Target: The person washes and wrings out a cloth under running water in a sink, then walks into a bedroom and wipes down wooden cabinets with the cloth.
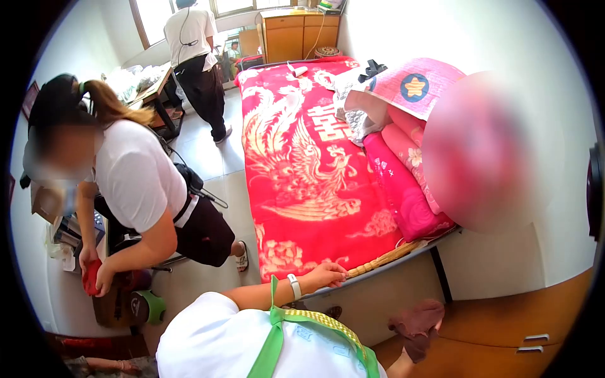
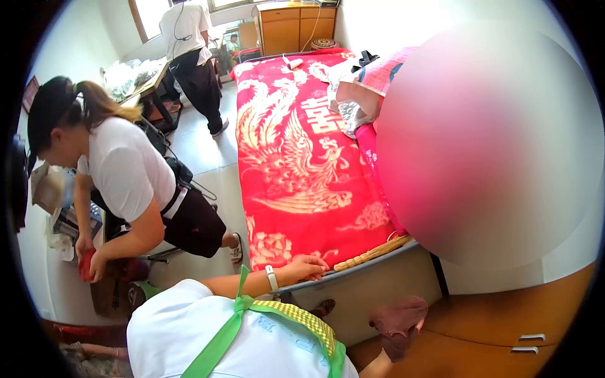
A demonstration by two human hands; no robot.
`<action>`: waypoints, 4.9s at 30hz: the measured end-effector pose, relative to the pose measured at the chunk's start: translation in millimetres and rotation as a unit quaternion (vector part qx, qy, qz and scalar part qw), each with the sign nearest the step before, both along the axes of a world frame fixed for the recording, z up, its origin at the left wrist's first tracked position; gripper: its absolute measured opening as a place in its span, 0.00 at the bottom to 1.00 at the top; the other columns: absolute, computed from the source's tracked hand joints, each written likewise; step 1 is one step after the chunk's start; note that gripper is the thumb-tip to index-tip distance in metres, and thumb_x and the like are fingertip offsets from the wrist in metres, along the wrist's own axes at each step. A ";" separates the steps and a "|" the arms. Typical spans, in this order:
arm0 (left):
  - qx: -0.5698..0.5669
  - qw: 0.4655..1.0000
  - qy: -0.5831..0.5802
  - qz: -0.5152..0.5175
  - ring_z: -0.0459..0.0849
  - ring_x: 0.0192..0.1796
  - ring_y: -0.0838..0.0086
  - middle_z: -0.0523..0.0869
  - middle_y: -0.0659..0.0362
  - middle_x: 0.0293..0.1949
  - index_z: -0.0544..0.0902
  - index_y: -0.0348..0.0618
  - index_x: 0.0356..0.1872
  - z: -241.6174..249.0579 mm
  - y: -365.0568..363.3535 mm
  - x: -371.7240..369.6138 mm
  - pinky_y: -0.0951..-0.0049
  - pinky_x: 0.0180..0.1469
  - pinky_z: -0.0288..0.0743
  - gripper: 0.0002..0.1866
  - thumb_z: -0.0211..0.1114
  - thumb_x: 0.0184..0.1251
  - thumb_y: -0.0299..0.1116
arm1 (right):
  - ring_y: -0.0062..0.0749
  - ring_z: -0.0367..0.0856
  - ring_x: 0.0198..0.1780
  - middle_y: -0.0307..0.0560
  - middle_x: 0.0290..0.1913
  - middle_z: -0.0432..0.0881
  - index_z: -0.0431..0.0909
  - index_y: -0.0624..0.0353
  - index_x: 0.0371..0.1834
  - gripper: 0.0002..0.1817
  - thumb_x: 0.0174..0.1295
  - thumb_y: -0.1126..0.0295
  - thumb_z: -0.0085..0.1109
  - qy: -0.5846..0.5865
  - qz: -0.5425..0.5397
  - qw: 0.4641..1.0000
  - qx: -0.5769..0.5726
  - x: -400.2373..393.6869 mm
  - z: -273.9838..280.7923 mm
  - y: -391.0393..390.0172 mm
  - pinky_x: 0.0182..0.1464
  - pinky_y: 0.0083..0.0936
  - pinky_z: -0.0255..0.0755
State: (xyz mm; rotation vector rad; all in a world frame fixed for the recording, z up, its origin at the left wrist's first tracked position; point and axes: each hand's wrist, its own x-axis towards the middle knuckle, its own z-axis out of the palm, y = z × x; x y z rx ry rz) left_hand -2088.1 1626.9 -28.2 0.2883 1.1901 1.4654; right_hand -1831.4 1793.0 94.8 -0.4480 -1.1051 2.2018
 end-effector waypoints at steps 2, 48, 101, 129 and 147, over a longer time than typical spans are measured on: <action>0.004 1.000 0.007 0.000 0.79 0.32 0.83 0.79 0.64 0.33 0.77 0.43 0.39 3.1 10.5 3.9 0.84 0.35 0.73 0.07 0.53 0.64 0.30 | 0.33 0.73 0.24 0.46 0.27 0.69 0.70 0.62 0.32 0.06 0.50 0.76 0.54 0.005 -0.009 1.000 -0.005 7.3 0.2 14.0 0.19 0.24 0.69; 0.297 0.564 0.562 0.528 0.75 0.20 0.77 0.76 0.56 0.20 0.39 0.43 0.68 351.4 -57.9 -28.1 0.79 0.24 0.72 0.37 0.51 0.63 0.23 | 0.28 0.68 0.20 0.43 0.23 0.67 0.69 0.58 0.38 0.10 0.56 0.67 0.46 -0.016 0.145 0.982 -0.121 -105.0 -25.3 116.1 0.18 0.24 0.67; 0.093 0.850 0.471 0.216 0.72 0.22 0.82 0.74 0.61 0.21 0.36 0.58 0.68 155.8 29.2 -22.2 0.79 0.27 0.71 0.41 0.51 0.61 0.22 | 0.23 0.62 0.16 0.39 0.19 0.64 0.68 0.53 0.46 0.16 0.64 0.56 0.37 -0.039 0.293 0.948 -0.119 -205.8 -26.3 113.7 0.18 0.25 0.65; 0.089 0.924 -0.001 -0.372 0.76 0.45 0.76 0.74 0.59 0.48 0.64 0.44 0.57 80.5 216.3 -12.1 0.77 0.46 0.71 0.19 0.52 0.65 0.31 | 0.43 0.75 0.35 0.54 0.32 0.72 0.67 0.63 0.43 0.21 0.45 0.69 0.62 -0.382 -0.247 0.660 0.599 -95.4 9.9 77.8 0.35 0.30 0.69; 0.119 0.960 0.246 -0.063 0.77 0.22 0.74 0.77 0.55 0.24 0.71 0.35 0.36 69.4 283.1 85.0 0.74 0.23 0.71 0.13 0.62 0.55 0.32 | 0.38 0.71 0.33 0.51 0.32 0.71 0.70 0.64 0.38 0.14 0.50 0.72 0.60 -0.022 0.092 0.761 0.642 -81.2 83.3 147.8 0.37 0.26 0.68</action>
